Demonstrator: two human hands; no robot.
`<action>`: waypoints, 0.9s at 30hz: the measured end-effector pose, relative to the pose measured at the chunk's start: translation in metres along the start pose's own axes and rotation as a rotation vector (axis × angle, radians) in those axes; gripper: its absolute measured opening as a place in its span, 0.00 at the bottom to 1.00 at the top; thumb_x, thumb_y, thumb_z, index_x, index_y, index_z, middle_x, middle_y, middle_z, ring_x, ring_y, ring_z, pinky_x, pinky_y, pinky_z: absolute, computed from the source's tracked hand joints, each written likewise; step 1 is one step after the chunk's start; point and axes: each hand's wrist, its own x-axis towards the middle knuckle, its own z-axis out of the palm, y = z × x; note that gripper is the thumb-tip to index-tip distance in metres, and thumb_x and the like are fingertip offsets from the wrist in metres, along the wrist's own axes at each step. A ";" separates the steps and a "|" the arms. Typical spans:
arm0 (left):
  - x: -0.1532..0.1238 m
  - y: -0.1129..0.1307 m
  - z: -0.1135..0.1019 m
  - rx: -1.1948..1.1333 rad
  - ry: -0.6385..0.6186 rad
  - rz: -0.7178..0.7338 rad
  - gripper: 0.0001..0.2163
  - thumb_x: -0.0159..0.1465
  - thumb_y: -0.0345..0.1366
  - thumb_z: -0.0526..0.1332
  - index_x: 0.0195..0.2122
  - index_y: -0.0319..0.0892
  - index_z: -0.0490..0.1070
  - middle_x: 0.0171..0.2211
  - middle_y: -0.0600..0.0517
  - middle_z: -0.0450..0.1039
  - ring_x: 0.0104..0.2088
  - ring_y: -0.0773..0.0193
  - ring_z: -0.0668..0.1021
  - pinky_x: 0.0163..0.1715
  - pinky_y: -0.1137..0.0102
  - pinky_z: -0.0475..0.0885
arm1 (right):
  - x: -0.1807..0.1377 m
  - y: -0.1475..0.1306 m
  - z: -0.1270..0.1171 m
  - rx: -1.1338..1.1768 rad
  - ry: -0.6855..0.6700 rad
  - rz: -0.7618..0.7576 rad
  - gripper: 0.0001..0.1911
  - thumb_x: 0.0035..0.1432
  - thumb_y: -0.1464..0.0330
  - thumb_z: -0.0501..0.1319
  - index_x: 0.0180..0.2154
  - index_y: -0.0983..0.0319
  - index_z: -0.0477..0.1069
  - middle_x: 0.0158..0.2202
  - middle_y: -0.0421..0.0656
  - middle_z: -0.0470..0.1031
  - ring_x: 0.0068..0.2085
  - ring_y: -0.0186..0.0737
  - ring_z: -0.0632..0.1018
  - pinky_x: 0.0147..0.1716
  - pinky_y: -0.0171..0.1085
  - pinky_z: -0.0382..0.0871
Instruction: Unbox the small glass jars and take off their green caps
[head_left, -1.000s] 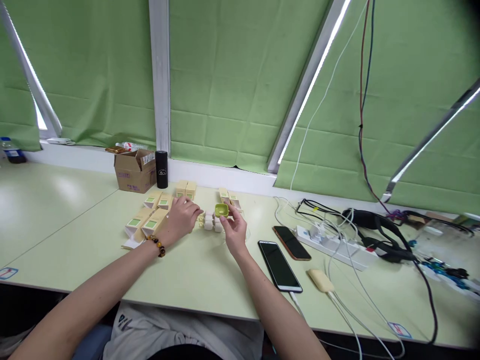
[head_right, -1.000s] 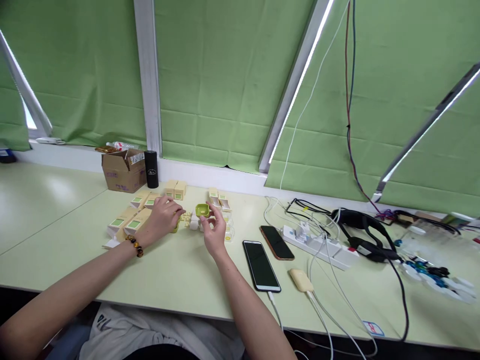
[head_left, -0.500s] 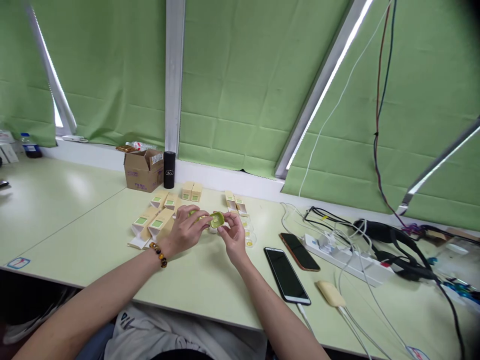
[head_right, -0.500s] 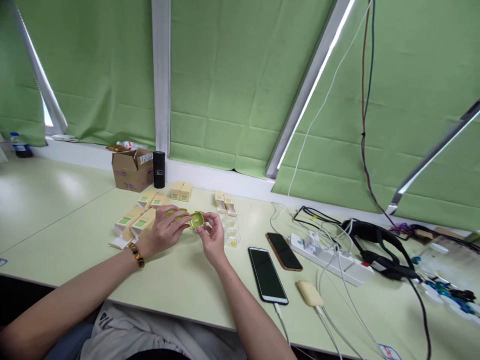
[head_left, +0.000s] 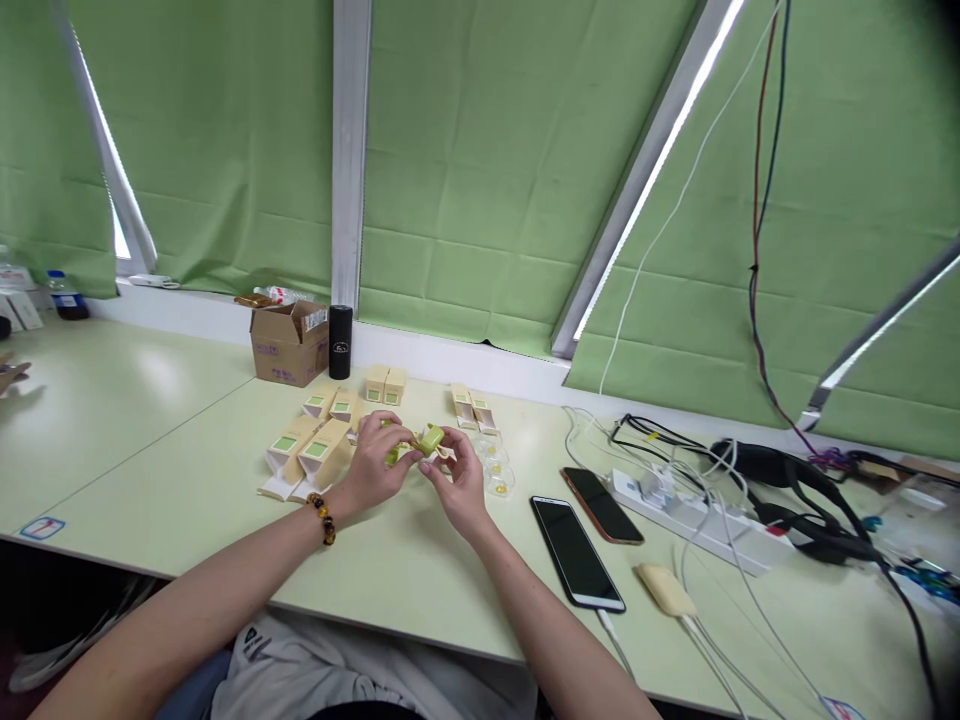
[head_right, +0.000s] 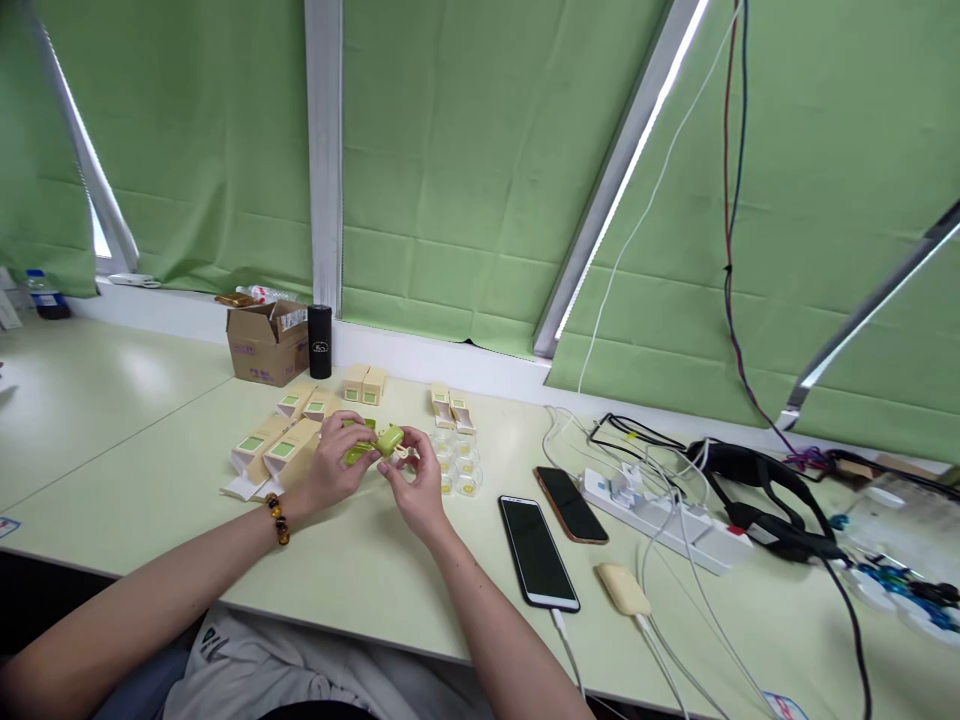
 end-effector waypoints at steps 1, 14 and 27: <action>0.000 0.001 0.000 -0.005 -0.014 -0.017 0.03 0.70 0.36 0.63 0.41 0.44 0.74 0.37 0.47 0.79 0.50 0.50 0.74 0.49 0.52 0.69 | 0.000 0.001 0.000 -0.002 -0.001 0.002 0.23 0.56 0.63 0.72 0.53 0.54 0.70 0.48 0.45 0.73 0.49 0.45 0.75 0.42 0.42 0.75; -0.005 0.001 0.001 0.087 -0.067 0.046 0.21 0.69 0.31 0.62 0.62 0.52 0.70 0.57 0.47 0.74 0.61 0.46 0.65 0.61 0.46 0.64 | -0.003 -0.001 -0.003 -0.250 0.043 -0.106 0.16 0.60 0.65 0.68 0.49 0.55 0.70 0.50 0.46 0.68 0.52 0.46 0.73 0.45 0.43 0.74; -0.004 -0.004 -0.001 0.099 -0.037 0.020 0.04 0.69 0.32 0.63 0.42 0.45 0.78 0.42 0.47 0.81 0.58 0.46 0.71 0.57 0.46 0.67 | -0.005 -0.005 -0.004 -0.238 0.006 -0.161 0.17 0.64 0.65 0.66 0.53 0.55 0.70 0.53 0.47 0.73 0.54 0.48 0.76 0.54 0.48 0.75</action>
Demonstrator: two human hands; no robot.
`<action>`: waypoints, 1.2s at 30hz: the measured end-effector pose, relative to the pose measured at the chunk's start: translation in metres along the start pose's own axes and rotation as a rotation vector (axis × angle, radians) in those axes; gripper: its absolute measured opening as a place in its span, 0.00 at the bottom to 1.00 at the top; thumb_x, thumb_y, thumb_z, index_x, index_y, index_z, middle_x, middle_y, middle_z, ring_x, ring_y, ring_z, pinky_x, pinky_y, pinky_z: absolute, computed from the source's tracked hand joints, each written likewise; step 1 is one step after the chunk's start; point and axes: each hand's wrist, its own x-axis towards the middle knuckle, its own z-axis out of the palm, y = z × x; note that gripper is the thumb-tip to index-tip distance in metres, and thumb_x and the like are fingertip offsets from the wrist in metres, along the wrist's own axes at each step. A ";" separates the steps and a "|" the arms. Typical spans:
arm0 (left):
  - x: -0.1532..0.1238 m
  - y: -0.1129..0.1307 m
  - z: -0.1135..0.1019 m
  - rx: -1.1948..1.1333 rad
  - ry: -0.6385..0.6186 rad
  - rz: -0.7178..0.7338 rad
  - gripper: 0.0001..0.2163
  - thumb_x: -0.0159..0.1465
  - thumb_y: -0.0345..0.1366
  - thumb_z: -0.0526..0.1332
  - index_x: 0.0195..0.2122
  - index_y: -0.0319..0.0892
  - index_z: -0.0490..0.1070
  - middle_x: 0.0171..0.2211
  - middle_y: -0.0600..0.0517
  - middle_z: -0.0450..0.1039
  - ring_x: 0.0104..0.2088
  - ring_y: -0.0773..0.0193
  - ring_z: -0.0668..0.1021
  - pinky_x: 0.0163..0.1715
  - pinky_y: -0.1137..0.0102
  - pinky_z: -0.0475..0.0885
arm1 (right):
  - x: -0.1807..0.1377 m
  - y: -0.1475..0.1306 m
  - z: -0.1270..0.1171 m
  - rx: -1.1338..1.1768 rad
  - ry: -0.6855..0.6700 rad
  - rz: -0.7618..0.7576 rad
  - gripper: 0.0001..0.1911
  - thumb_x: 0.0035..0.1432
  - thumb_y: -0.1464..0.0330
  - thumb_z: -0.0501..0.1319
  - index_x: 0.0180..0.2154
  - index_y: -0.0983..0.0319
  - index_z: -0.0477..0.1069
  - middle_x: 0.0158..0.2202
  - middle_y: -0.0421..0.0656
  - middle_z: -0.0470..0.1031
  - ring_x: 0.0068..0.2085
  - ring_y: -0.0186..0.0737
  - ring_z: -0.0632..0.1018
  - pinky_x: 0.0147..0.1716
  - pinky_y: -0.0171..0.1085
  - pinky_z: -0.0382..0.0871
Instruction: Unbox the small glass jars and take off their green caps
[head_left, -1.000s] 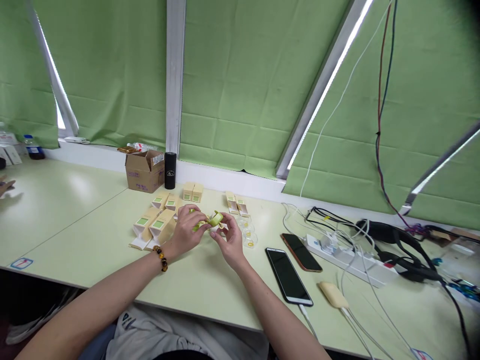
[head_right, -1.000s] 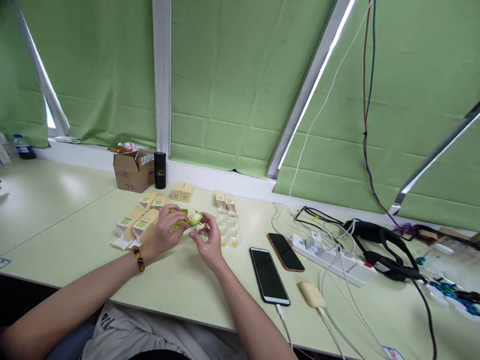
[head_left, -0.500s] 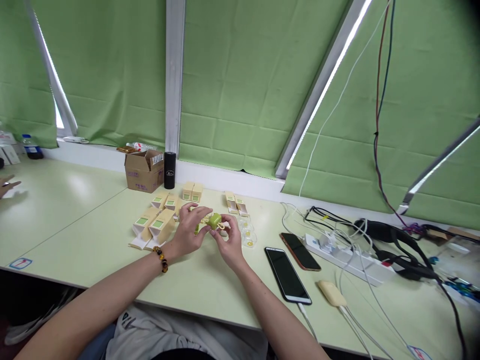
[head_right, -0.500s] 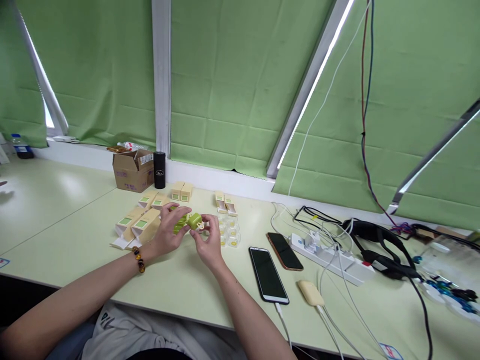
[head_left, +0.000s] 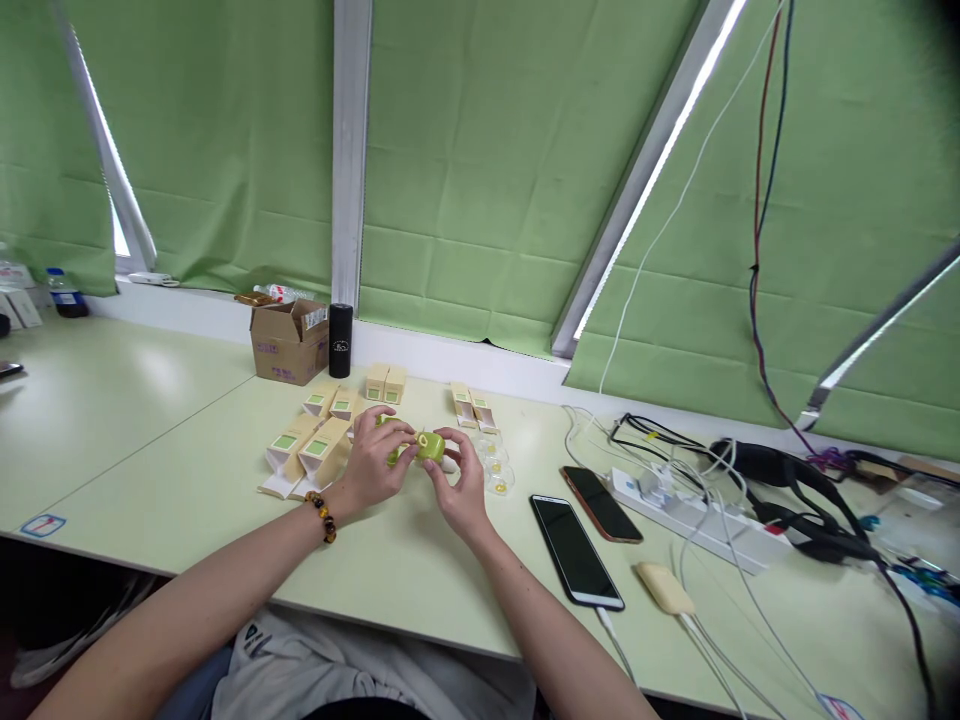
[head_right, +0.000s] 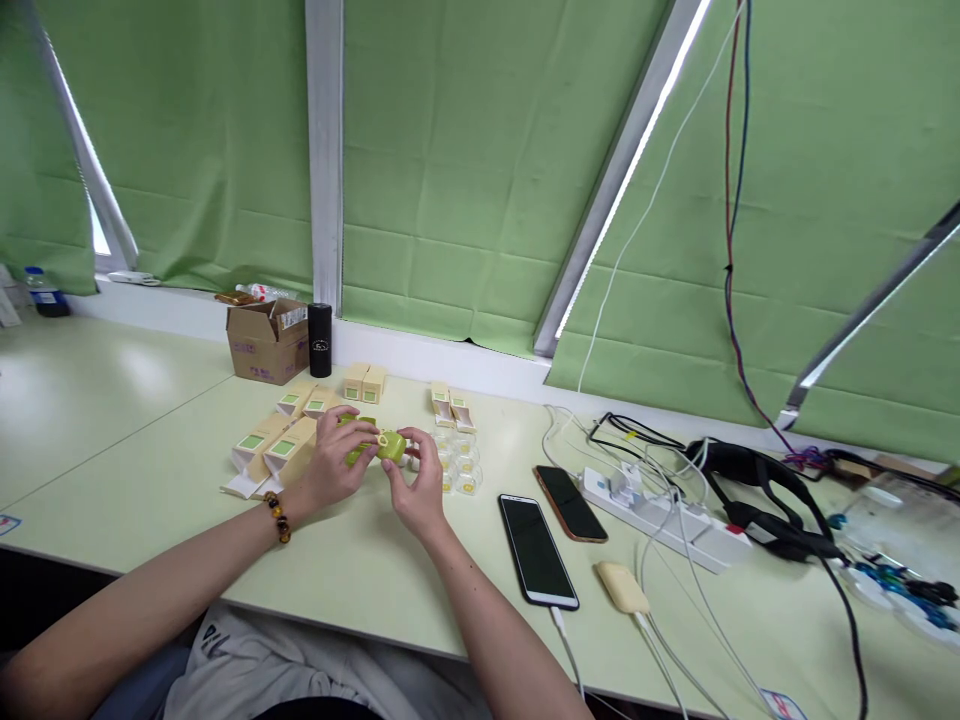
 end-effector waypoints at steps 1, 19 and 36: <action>0.000 0.000 0.000 0.000 0.011 -0.010 0.05 0.68 0.33 0.64 0.44 0.45 0.77 0.42 0.47 0.81 0.58 0.45 0.70 0.57 0.46 0.67 | 0.000 0.000 0.000 0.001 -0.008 -0.002 0.17 0.63 0.66 0.66 0.54 0.55 0.70 0.53 0.47 0.74 0.55 0.48 0.76 0.55 0.50 0.74; 0.000 -0.004 0.002 -0.044 -0.024 0.064 0.08 0.70 0.31 0.61 0.48 0.45 0.76 0.39 0.46 0.80 0.48 0.50 0.76 0.48 0.52 0.73 | -0.002 0.004 0.001 -0.036 -0.008 -0.054 0.20 0.64 0.67 0.66 0.57 0.53 0.70 0.56 0.49 0.72 0.53 0.48 0.78 0.52 0.50 0.80; -0.001 0.002 0.007 -0.302 0.011 -0.117 0.05 0.72 0.33 0.60 0.40 0.43 0.76 0.33 0.50 0.79 0.33 0.62 0.80 0.34 0.66 0.76 | -0.002 0.004 0.002 -0.007 -0.023 -0.081 0.20 0.64 0.65 0.67 0.57 0.52 0.73 0.55 0.48 0.71 0.52 0.47 0.78 0.49 0.48 0.82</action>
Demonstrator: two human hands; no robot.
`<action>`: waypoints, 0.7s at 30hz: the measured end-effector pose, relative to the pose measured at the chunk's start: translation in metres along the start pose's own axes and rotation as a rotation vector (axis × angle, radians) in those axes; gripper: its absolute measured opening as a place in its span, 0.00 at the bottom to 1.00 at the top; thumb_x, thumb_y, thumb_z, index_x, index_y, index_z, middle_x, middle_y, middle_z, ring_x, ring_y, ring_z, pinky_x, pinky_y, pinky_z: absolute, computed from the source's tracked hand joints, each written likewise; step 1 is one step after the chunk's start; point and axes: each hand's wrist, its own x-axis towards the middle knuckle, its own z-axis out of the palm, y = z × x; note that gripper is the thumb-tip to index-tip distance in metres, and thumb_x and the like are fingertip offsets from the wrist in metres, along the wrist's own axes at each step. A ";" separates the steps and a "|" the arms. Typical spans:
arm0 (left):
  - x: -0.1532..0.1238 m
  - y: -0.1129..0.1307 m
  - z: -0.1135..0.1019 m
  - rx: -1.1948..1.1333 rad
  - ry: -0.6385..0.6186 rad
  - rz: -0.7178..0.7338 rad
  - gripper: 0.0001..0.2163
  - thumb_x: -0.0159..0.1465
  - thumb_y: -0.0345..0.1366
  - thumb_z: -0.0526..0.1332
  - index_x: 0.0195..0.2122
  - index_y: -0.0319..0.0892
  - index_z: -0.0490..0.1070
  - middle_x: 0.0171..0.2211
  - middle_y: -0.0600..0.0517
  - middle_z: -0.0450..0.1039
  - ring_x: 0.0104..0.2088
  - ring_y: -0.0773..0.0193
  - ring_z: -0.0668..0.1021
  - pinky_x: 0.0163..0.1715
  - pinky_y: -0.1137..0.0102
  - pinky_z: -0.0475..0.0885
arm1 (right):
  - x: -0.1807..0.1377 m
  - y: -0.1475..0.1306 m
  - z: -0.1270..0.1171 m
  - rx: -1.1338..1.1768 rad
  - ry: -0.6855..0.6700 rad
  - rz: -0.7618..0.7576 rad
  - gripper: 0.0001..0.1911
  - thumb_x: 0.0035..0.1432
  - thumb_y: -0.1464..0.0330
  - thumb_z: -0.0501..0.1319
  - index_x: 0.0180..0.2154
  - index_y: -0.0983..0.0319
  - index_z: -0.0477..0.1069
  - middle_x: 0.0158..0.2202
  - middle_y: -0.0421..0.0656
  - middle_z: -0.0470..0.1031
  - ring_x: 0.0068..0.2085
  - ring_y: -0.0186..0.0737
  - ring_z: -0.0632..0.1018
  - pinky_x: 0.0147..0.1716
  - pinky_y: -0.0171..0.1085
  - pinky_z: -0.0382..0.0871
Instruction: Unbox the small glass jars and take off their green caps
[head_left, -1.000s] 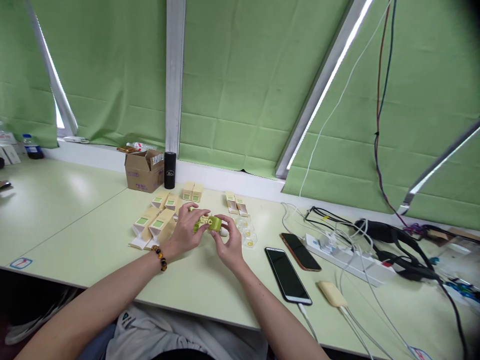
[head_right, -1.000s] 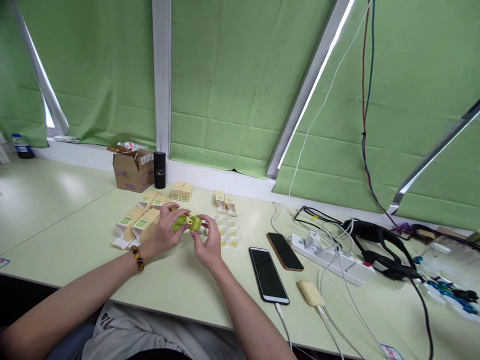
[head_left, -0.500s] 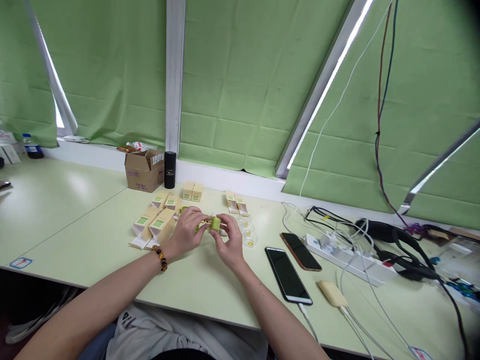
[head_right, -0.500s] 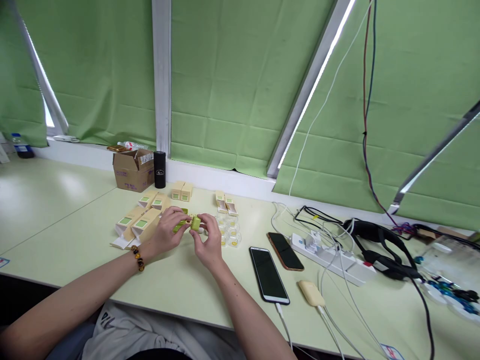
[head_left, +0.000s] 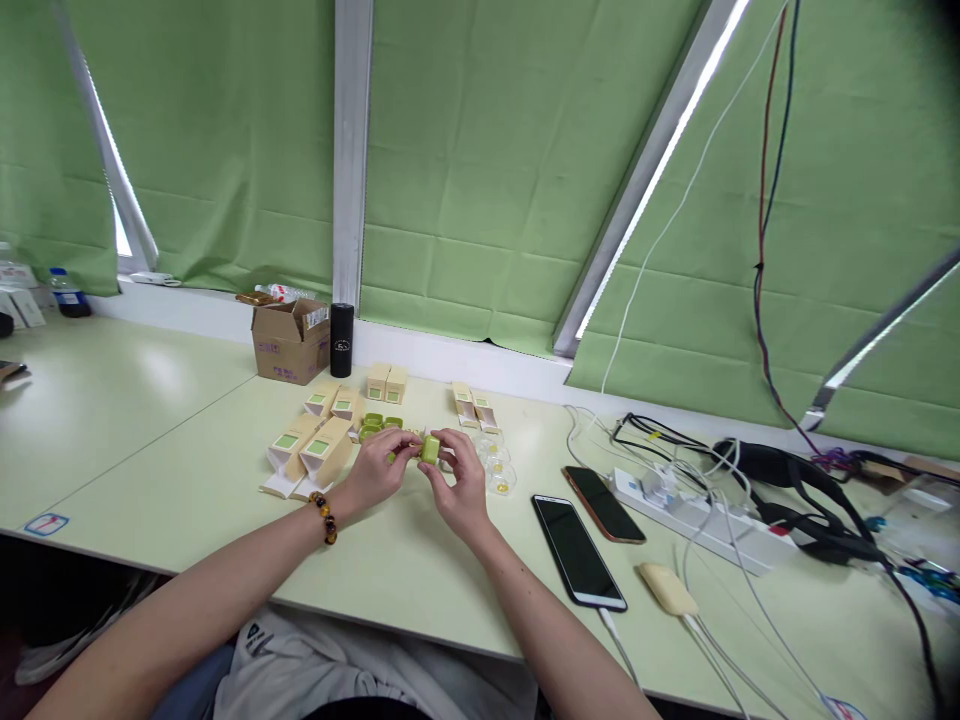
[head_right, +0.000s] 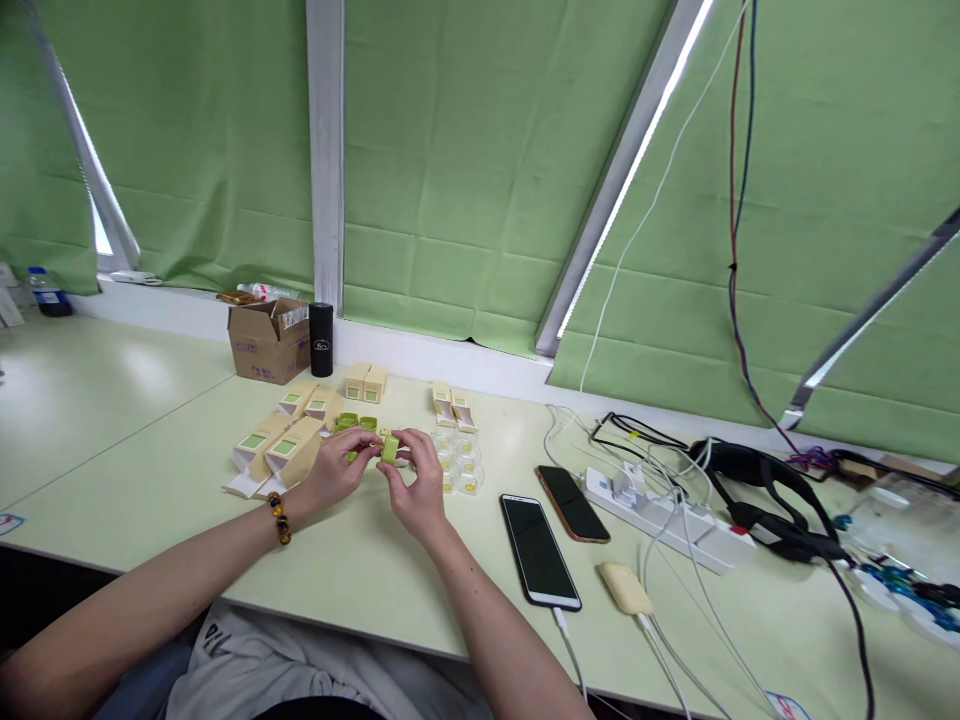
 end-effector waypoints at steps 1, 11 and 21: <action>0.000 0.000 0.000 -0.005 0.001 -0.004 0.05 0.72 0.33 0.60 0.40 0.43 0.76 0.33 0.50 0.80 0.33 0.62 0.80 0.34 0.66 0.76 | 0.000 0.000 0.000 0.006 -0.002 0.002 0.19 0.64 0.65 0.67 0.57 0.51 0.73 0.55 0.48 0.71 0.52 0.47 0.78 0.49 0.48 0.82; -0.004 -0.005 0.003 -0.124 0.003 -0.133 0.04 0.68 0.32 0.64 0.37 0.43 0.78 0.33 0.50 0.81 0.33 0.62 0.82 0.35 0.66 0.78 | 0.001 0.002 0.000 0.031 -0.010 0.020 0.20 0.64 0.65 0.68 0.57 0.50 0.74 0.55 0.47 0.71 0.51 0.46 0.79 0.50 0.47 0.82; 0.004 -0.005 -0.009 -0.088 -0.089 -0.048 0.22 0.69 0.35 0.65 0.63 0.46 0.69 0.52 0.43 0.77 0.50 0.54 0.78 0.46 0.59 0.78 | 0.005 0.002 -0.010 -0.139 -0.017 -0.047 0.28 0.62 0.73 0.64 0.62 0.49 0.70 0.60 0.48 0.71 0.61 0.53 0.73 0.58 0.55 0.74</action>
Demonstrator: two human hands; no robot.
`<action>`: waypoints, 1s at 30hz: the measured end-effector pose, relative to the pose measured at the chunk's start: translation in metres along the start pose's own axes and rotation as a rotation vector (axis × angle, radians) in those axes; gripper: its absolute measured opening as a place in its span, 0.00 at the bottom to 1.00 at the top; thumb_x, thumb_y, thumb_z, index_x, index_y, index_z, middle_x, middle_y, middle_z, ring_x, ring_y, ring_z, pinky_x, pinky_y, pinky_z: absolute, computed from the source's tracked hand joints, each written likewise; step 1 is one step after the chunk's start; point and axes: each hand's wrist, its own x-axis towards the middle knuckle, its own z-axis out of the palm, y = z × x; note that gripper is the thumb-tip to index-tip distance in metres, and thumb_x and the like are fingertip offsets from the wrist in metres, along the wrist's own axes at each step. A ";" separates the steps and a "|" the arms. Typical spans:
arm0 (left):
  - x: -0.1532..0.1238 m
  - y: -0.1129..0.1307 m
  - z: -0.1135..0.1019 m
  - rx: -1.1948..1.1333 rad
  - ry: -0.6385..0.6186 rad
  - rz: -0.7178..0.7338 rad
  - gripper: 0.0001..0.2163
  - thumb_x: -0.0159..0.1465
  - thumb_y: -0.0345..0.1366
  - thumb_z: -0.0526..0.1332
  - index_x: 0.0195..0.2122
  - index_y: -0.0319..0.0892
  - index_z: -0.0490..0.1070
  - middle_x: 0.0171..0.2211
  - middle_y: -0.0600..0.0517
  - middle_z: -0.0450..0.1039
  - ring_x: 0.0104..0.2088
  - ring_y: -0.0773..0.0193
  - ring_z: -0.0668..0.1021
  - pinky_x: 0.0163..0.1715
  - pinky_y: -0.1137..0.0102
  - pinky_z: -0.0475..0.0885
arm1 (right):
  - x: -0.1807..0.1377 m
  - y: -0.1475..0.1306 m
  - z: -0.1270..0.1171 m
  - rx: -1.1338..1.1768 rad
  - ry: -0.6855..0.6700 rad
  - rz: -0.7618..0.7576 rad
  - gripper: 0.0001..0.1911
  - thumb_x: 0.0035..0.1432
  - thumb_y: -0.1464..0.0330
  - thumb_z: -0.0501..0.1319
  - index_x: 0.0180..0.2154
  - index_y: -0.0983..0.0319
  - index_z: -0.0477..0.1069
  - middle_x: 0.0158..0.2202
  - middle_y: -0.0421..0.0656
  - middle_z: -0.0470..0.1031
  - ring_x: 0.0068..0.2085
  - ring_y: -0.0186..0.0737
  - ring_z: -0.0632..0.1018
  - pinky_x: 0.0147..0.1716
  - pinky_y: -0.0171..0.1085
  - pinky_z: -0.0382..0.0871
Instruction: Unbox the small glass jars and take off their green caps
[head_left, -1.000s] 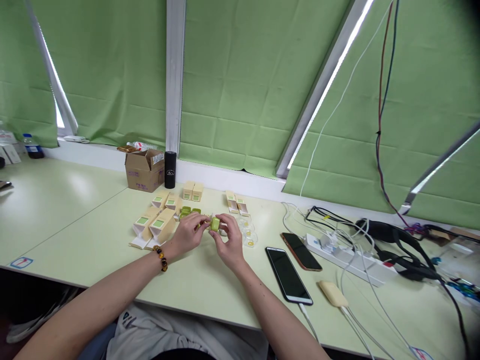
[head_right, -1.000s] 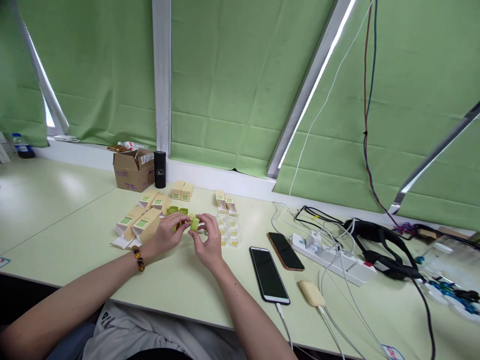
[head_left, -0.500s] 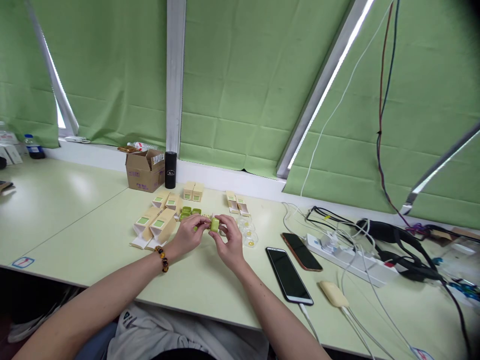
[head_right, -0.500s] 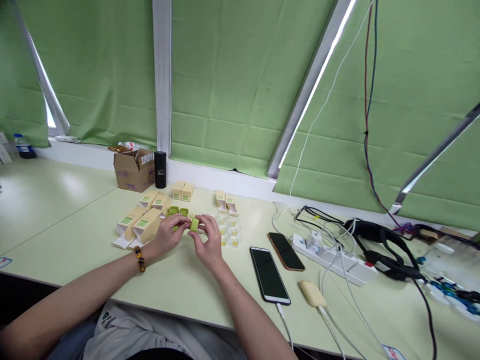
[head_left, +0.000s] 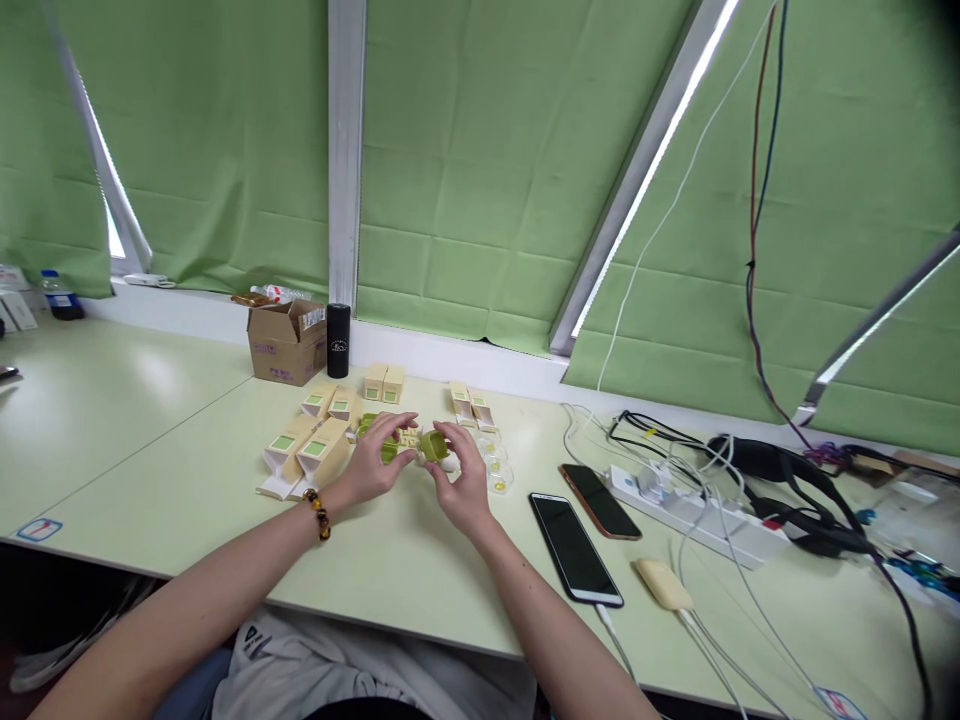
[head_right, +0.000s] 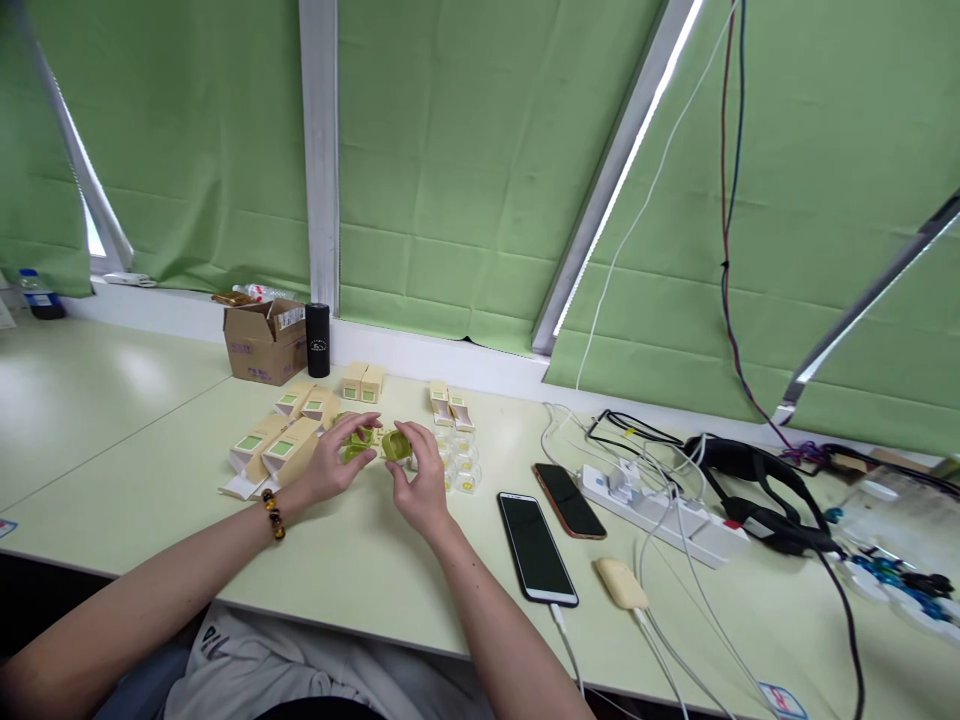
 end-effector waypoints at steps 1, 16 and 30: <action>0.001 -0.001 0.000 -0.002 -0.022 0.001 0.22 0.68 0.36 0.66 0.63 0.47 0.69 0.54 0.43 0.76 0.52 0.53 0.77 0.48 0.58 0.77 | 0.000 0.001 -0.001 -0.028 -0.005 -0.025 0.30 0.62 0.74 0.64 0.64 0.50 0.68 0.60 0.49 0.72 0.61 0.53 0.73 0.59 0.56 0.74; 0.001 0.002 0.003 0.071 -0.072 0.039 0.18 0.68 0.36 0.68 0.59 0.48 0.73 0.50 0.45 0.76 0.54 0.51 0.75 0.54 0.54 0.74 | 0.000 -0.004 -0.001 -0.166 0.007 -0.246 0.24 0.63 0.77 0.58 0.59 0.57 0.66 0.55 0.52 0.70 0.59 0.52 0.73 0.57 0.56 0.74; -0.004 0.000 0.006 0.371 -0.036 0.319 0.19 0.66 0.25 0.62 0.58 0.44 0.71 0.49 0.44 0.75 0.51 0.51 0.74 0.51 0.53 0.75 | -0.001 -0.005 0.002 -0.501 0.178 -0.362 0.11 0.62 0.77 0.64 0.43 0.57 0.80 0.38 0.46 0.70 0.43 0.46 0.69 0.39 0.43 0.70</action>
